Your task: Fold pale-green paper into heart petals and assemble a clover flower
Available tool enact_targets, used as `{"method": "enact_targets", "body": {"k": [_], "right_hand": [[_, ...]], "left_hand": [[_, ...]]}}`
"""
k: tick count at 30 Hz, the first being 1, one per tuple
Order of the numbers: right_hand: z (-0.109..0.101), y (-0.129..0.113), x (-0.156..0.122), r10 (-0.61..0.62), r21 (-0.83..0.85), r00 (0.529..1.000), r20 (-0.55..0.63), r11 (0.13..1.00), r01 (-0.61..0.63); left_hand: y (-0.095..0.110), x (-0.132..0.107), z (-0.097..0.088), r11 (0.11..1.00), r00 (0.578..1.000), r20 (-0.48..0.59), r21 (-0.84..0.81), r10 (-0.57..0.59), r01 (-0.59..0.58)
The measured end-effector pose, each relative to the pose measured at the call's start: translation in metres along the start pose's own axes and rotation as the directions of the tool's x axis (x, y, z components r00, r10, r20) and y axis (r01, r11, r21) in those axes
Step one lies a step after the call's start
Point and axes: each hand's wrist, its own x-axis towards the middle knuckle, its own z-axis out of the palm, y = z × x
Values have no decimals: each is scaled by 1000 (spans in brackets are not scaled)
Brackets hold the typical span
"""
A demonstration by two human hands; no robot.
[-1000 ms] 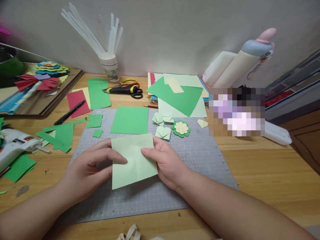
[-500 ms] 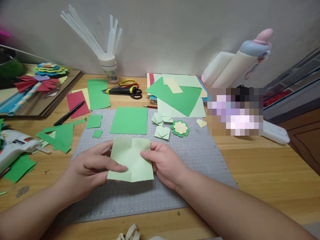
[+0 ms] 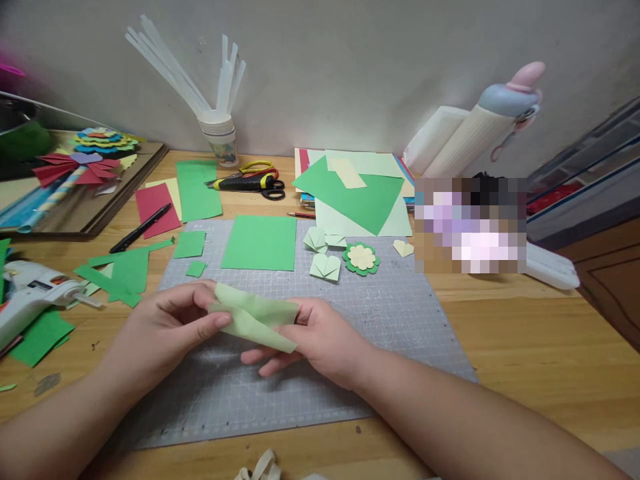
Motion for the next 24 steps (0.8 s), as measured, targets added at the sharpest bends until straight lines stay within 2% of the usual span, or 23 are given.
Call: {"method": "enact_targets", "body": {"k": [3, 5, 7, 9, 11, 13, 17, 19, 22, 24], "right_hand": [[2, 2, -2, -115, 71, 992, 59, 991, 111], [3, 4, -3, -183, 70, 981, 67, 981, 179], [5, 6, -4, -206, 16, 979, 12, 979, 206], [7, 7, -3, -189, -52, 978, -93, 981, 185], [8, 7, -1, -162, -111, 973, -162, 983, 145], [9, 6, 1, -137, -142, 974, -178, 983, 112], [9, 4, 2, -133, -133, 974, -185, 985, 109], [9, 4, 1, -133, -134, 973, -188, 985, 109], [9, 5, 1, -129, -146, 973, -193, 984, 102], [9, 5, 1, -128, -151, 972, -195, 984, 100]], "left_hand": [[-2, 1, 2, 994, 993, -60, -48, -97, 95], [-3, 0, 4, 993, 987, -103, -36, -120, 117], [-4, -1, 5, 993, 984, -136, -21, -118, 116], [-4, -3, 7, 994, 984, -143, -14, -105, 104], [-4, -6, 9, 995, 986, -130, -2, -102, 103], [-4, -9, 11, 993, 985, -121, -6, -121, 121], [-3, -8, 13, 967, 976, -107, -188, -191, 169], [-2, -6, 13, 944, 970, -46, -247, -239, 221], [-2, -3, 11, 935, 946, 53, -147, -319, 323], [-2, -3, 10, 933, 934, 51, -58, -352, 355]]}}
